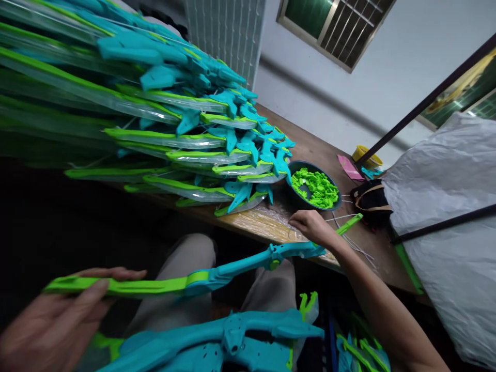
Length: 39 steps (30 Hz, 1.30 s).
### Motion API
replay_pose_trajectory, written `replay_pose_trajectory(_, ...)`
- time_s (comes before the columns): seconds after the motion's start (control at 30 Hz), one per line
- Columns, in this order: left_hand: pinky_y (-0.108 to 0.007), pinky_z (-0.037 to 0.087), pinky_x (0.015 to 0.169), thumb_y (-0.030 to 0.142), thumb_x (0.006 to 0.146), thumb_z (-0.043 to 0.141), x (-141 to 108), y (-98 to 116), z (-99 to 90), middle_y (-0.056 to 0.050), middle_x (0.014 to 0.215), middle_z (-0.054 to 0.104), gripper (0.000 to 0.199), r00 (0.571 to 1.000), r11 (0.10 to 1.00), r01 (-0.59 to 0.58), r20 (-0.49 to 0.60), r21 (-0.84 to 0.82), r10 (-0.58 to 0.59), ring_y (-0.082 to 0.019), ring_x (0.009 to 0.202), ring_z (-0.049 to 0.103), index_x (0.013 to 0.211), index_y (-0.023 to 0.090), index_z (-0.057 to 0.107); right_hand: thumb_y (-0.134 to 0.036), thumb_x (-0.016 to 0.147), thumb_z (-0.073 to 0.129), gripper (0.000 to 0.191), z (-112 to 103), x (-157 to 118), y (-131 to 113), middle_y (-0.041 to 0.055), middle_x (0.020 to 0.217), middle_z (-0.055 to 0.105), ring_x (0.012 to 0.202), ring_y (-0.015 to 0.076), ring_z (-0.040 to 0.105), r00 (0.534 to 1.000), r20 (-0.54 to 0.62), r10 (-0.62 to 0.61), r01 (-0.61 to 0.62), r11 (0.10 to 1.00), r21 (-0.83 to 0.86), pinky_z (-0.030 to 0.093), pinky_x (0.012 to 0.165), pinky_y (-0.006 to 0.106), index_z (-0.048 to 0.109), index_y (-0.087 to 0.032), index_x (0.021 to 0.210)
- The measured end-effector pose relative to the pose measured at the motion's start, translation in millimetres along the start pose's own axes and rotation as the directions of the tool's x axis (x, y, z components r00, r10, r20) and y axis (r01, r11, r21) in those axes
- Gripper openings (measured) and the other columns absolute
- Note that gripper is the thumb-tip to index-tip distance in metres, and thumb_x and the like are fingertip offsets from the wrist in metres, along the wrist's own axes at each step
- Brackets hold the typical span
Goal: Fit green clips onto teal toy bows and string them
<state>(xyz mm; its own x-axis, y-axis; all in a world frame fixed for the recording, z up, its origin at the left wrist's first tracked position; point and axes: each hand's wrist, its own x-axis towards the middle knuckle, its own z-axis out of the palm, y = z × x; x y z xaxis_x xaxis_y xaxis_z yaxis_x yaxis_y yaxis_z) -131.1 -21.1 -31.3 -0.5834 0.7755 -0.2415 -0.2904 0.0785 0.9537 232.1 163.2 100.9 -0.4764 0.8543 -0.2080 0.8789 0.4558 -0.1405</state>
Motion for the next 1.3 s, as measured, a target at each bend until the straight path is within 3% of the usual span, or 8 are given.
replay_pose_trajectory(0.13, -0.026, 0.059, 0.079, 0.056, 0.051, 0.094, -8, 6, 8.5, -0.003, 0.085, 0.075, 0.058, 0.998, 0.988, 0.057, -0.014, -0.142, -0.059, -0.022, 0.086, 0.072, 0.087, 0.020, 0.067, -0.025, 0.099, 0.058, 0.022, 17, 22, -60, 0.0057, 0.086, 0.074, 0.078, 0.0138, 0.067, 0.972, -0.010, -0.233, 0.230, 0.951, 0.208, 0.045, 0.071, 0.021, 0.076, -0.012, 0.094)
replay_pose_trajectory(0.27, -0.031, 0.059, 0.088, 0.050, 0.067, 0.090, -15, 3, 5.3, -0.002, 0.087, 0.071, 0.043, 0.999, 0.979, -0.015, 0.038, -0.204, 0.024, -0.021, 0.090, 0.072, 0.088, 0.019, 0.067, -0.018, 0.096, 0.061, 0.016, 24, 41, -111, 0.0041, 0.088, 0.074, 0.078, 0.0136, 0.065, 0.919, 0.024, -0.393, 0.356, 0.855, 0.379, 0.044, 0.072, 0.022, 0.076, -0.013, 0.098)
replay_pose_trajectory(0.37, -0.033, 0.057, 0.095, 0.042, 0.078, 0.083, -21, 0, 2.4, -0.002, 0.091, 0.069, 0.031, 0.996, 0.969, -0.053, 0.063, -0.242, 0.071, -0.020, 0.096, 0.069, 0.090, 0.020, 0.066, -0.014, 0.095, 0.063, 0.015, 26, 50, -138, 0.0062, 0.091, 0.073, 0.081, 0.0151, 0.063, 0.905, 0.041, -0.423, 0.379, 0.848, 0.370, 0.043, 0.074, 0.023, 0.077, -0.012, 0.100)
replay_pose_trajectory(0.53, -0.032, 0.054, 0.097, 0.035, 0.087, 0.076, -24, 2, 4.8, -0.001, 0.087, 0.065, 0.018, 0.987, 0.939, -0.107, 0.077, -0.328, 0.139, -0.016, 0.090, 0.063, 0.090, 0.020, 0.065, -0.015, 0.098, 0.061, 0.017, 35, 58, -157, 0.0083, 0.091, 0.068, 0.083, 0.0156, 0.061, 0.859, 0.005, -0.511, 0.476, 0.804, 0.355, 0.042, 0.074, 0.024, 0.078, -0.011, 0.099)
replay_pose_trajectory(0.67, -0.032, 0.054, 0.091, 0.034, 0.088, 0.074, -22, 7, 9.2, 0.001, 0.077, 0.060, 0.019, 0.979, 0.921, -0.181, 0.030, -0.344, 0.204, -0.014, 0.077, 0.060, 0.088, 0.019, 0.063, -0.013, 0.094, 0.063, 0.017, 45, 57, -165, 0.0057, 0.086, 0.065, 0.082, 0.0153, 0.061, 0.865, -0.055, -0.499, 0.466, 0.755, 0.461, 0.043, 0.073, 0.024, 0.079, -0.015, 0.099)
replay_pose_trajectory(0.87, -0.032, 0.050, 0.087, 0.027, 0.093, 0.068, -27, 9, 7.2, 0.002, 0.069, 0.057, 0.009, 0.967, 0.897, -0.227, 0.020, -0.379, 0.253, -0.012, 0.070, 0.056, 0.093, 0.020, 0.063, -0.017, 0.091, 0.066, 0.011, 50, 48, -199, 0.0021, 0.081, 0.065, 0.075, 0.0120, 0.061, 0.868, -0.106, -0.485, 0.393, 0.543, 0.742, 0.045, 0.069, 0.022, 0.077, -0.017, 0.093)
replay_pose_trajectory(1.07, -0.030, 0.050, 0.082, 0.027, 0.091, 0.069, -35, 5, -0.1, 0.001, 0.070, 0.056, 0.009, 0.957, 0.874, -0.237, 0.050, -0.424, 0.285, -0.013, 0.071, 0.057, 0.086, 0.020, 0.067, -0.018, 0.098, 0.055, 0.015, 55, 43, -241, 0.0036, 0.088, 0.065, 0.080, 0.0129, 0.061, 0.807, -0.203, -0.554, 0.524, 0.514, 0.679, 0.045, 0.071, 0.024, 0.069, -0.016, 0.092)
replay_pose_trajectory(1.3, -0.022, 0.047, 0.060, 0.038, 0.081, 0.082, -39, -16, -15.9, -0.001, 0.071, 0.059, 0.017, 0.979, 0.855, -0.154, 0.039, -0.494, 0.199, -0.012, 0.064, 0.053, 0.083, 0.023, 0.074, -0.012, 0.099, 0.056, 0.012, 66, 35, -272, 0.0016, 0.082, 0.063, 0.071, 0.0092, 0.058, 0.651, -0.290, -0.702, 0.686, 0.380, 0.620, 0.041, 0.063, 0.019, 0.068, -0.013, 0.099)
